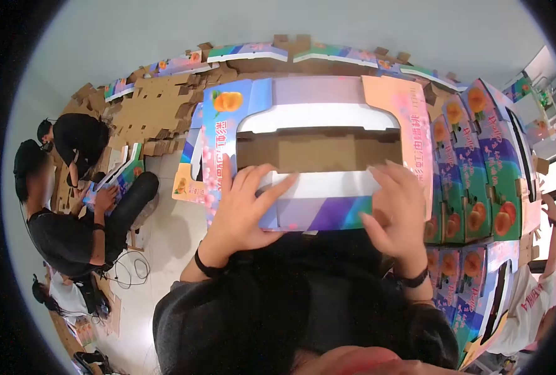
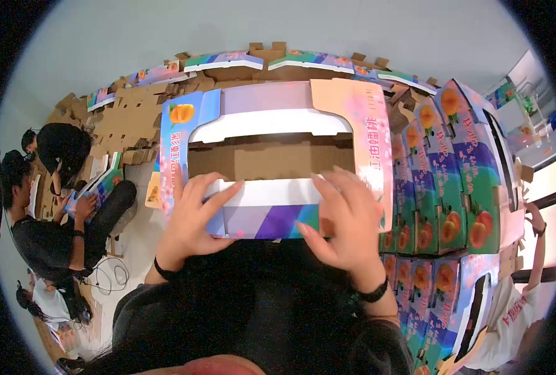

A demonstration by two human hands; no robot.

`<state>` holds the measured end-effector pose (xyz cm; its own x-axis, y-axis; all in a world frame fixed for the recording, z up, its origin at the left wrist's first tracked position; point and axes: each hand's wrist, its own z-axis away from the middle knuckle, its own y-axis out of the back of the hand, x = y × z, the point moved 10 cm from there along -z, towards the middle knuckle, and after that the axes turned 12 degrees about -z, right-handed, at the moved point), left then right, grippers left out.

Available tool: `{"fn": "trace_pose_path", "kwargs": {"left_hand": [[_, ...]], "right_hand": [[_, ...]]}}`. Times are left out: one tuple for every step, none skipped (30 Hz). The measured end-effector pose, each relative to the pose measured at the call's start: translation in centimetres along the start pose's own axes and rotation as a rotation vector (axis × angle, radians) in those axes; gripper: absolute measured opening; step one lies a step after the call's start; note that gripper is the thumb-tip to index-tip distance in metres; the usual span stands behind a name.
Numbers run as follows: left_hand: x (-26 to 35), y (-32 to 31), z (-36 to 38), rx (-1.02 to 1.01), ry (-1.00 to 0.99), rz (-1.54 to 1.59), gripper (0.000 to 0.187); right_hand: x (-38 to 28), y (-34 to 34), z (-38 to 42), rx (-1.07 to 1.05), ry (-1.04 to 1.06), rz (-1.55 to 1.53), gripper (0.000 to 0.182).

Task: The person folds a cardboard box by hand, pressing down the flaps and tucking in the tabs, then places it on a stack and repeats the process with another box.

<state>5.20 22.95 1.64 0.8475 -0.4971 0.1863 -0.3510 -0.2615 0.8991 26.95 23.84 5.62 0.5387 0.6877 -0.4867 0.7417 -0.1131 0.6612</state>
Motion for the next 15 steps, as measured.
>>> {"fn": "trace_pose_path", "kwargs": {"left_hand": [[0.0, -0.3, 0.0, -0.012, 0.002, 0.006, 0.081], [0.1, -0.4, 0.1, -0.016, -0.006, -0.018, 0.081], [0.3, -0.3, 0.1, -0.019, -0.012, -0.043, 0.082], [0.6, -0.2, 0.0, -0.022, -0.019, -0.069, 0.083], [0.7, -0.1, -0.2, -0.032, -0.002, -0.056, 0.087], [0.7, -0.2, -0.2, -0.049, 0.008, -0.076, 0.090], [0.7, -0.4, -0.2, -0.064, 0.015, -0.093, 0.093], [0.7, -0.6, -0.2, -0.076, 0.022, -0.110, 0.097], [0.7, -0.7, -0.2, -0.101, 0.024, -0.109, 0.090], [0.8, -1.1, -0.1, -0.126, 0.020, -0.131, 0.086], [0.7, -1.6, 0.1, -0.149, 0.015, -0.152, 0.082], [0.7, -2.0, 0.2, -0.171, 0.010, -0.174, 0.078], [0.6, -2.2, 0.1, -0.194, 0.029, -0.152, 0.067], [0.6, -2.5, 0.0, -0.197, 0.020, -0.179, 0.066], [0.5, -2.7, 0.0, -0.202, 0.011, -0.206, 0.066]], "right_hand": [[0.1, -1.9, -0.4, -0.088, -0.021, 0.172, 0.075], [0.3, -3.6, -0.8, -0.176, -0.039, 0.342, 0.082], [0.5, -3.9, -1.1, -0.192, -0.049, 0.333, 0.084], [0.5, -4.1, -1.2, -0.207, -0.057, 0.323, 0.087], [0.5, -4.3, -1.1, -0.221, -0.068, 0.315, 0.089], [0.7, -4.4, -1.0, -0.222, -0.080, 0.304, 0.090], [0.9, -4.5, -0.9, -0.222, -0.092, 0.296, 0.090], [1.1, -4.6, -0.8, -0.222, -0.103, 0.291, 0.091], [1.2, -4.7, -0.7, -0.237, -0.114, 0.301, 0.093], [1.2, -4.7, -0.7, -0.253, -0.111, 0.300, 0.093], [1.2, -4.6, -0.8, -0.269, -0.108, 0.301, 0.094], [1.2, -4.5, -1.0, -0.285, -0.105, 0.303, 0.095], [1.3, -4.5, -1.2, -0.299, -0.108, 0.292, 0.097], [1.4, -4.5, -1.3, -0.325, -0.104, 0.276, 0.097], [1.5, -4.4, -1.3, -0.351, -0.102, 0.259, 0.097]]}}
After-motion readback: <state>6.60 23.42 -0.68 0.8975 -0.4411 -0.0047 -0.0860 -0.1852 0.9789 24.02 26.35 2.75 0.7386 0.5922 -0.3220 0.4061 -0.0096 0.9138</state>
